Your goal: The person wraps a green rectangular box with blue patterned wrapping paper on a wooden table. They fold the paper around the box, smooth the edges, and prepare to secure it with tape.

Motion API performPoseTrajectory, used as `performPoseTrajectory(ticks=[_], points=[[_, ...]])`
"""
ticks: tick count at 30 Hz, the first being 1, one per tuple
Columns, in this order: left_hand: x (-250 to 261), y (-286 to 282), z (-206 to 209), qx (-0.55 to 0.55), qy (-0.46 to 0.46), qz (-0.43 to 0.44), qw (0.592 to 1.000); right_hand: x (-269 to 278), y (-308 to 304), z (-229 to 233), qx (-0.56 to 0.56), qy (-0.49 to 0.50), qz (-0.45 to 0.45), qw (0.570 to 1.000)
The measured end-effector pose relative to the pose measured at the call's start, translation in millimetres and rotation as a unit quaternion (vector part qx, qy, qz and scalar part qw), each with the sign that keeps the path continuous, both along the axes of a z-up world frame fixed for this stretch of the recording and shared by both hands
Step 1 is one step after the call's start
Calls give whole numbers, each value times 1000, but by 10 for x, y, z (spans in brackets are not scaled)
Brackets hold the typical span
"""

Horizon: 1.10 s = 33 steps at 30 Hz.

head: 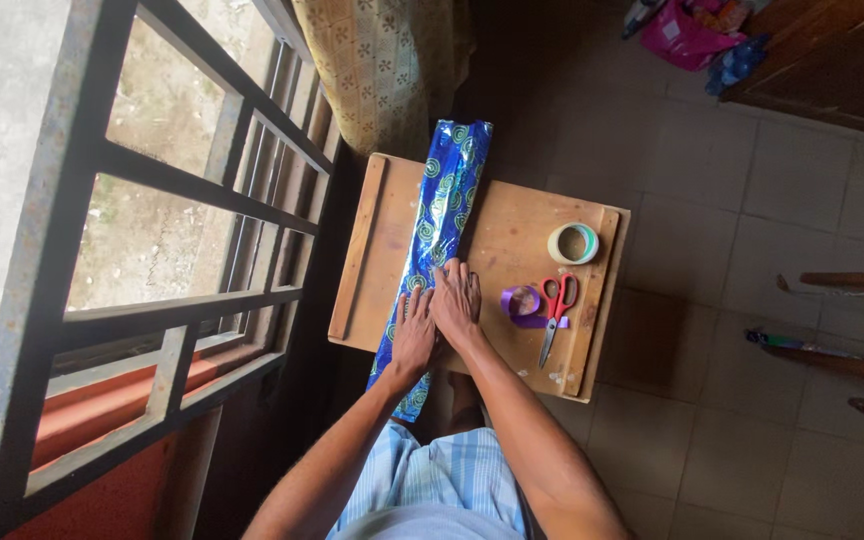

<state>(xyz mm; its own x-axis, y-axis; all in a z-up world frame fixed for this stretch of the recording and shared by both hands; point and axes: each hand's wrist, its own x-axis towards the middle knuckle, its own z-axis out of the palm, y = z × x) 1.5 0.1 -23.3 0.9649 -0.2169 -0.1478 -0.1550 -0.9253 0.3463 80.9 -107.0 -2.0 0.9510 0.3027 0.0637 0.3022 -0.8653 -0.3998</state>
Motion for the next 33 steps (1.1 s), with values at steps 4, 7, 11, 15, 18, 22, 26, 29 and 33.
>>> performPoseTrajectory(ticks=[4,7,11,15,18,22,26,29,33], points=[[14,-25,-93,33,-25,-35,999,15,-12,-6,15,20,-18,1000],[21,-51,-56,40,14,-29,999,16,-35,-4,24,31,-18,999],[-17,-112,0,-32,43,12,998,-2,-53,15,36,27,-12,999],[-51,-141,-3,-76,-3,44,996,18,-35,72,25,57,-13,998],[-56,-149,6,-76,10,49,996,-4,-62,54,54,50,-11,997],[-11,-136,102,-47,41,49,997,-172,-257,-141,134,58,-85,986],[-45,-107,182,-59,34,52,996,-613,-885,-498,192,0,-253,948],[-79,-82,215,-63,22,52,996,-875,-1425,-707,74,5,-388,919],[-132,-68,251,-33,42,55,997,-1013,-1758,-849,60,148,-440,884]])
